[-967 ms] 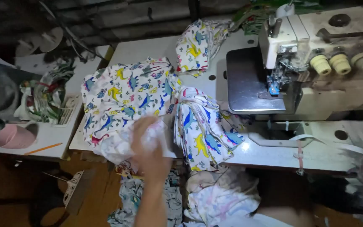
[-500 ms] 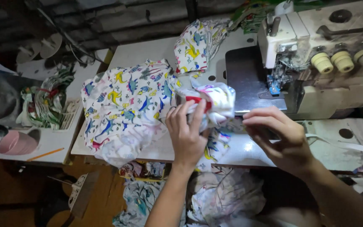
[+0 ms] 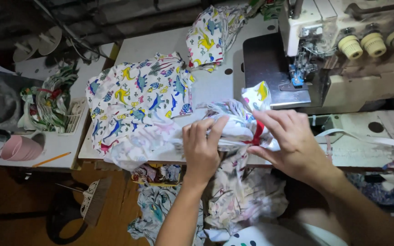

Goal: Organizing and inspecting patterned fabric pieces on a sewing table near an overlock machine.

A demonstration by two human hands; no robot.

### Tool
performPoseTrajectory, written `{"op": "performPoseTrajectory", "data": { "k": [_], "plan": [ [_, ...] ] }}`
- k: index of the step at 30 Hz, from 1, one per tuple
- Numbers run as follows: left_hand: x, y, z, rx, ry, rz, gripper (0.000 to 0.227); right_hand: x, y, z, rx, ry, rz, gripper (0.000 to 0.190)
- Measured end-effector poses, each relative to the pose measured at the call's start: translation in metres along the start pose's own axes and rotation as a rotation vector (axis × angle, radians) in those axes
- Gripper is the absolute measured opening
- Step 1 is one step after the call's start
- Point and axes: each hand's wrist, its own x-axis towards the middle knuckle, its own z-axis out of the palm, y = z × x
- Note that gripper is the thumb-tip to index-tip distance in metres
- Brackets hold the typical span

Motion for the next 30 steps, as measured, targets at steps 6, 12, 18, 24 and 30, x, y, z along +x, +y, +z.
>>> {"op": "performPoseTrajectory", "data": {
  "k": [6,12,18,24,30],
  "plan": [
    [-0.028,-0.014,0.044,-0.106,-0.064,-0.261,0.039,-0.035,0.012,0.023,-0.07,-0.09,0.136,0.043],
    [0.0,0.01,-0.007,-0.245,-0.438,-0.355,0.069,-0.045,0.019,0.037,-0.056,-0.017,0.234,0.032],
    [-0.024,0.04,0.001,-0.357,-0.231,-0.335,0.06,-0.054,0.004,0.059,0.066,0.233,0.192,0.013],
    [-0.038,0.035,0.042,-0.243,-0.237,-0.332,0.078,-0.033,-0.013,0.065,0.158,0.162,0.215,0.02],
    [-0.039,0.022,0.058,-0.187,-0.243,-0.255,0.082,-0.009,-0.012,0.06,0.192,0.181,0.267,0.01]
  ]
}}
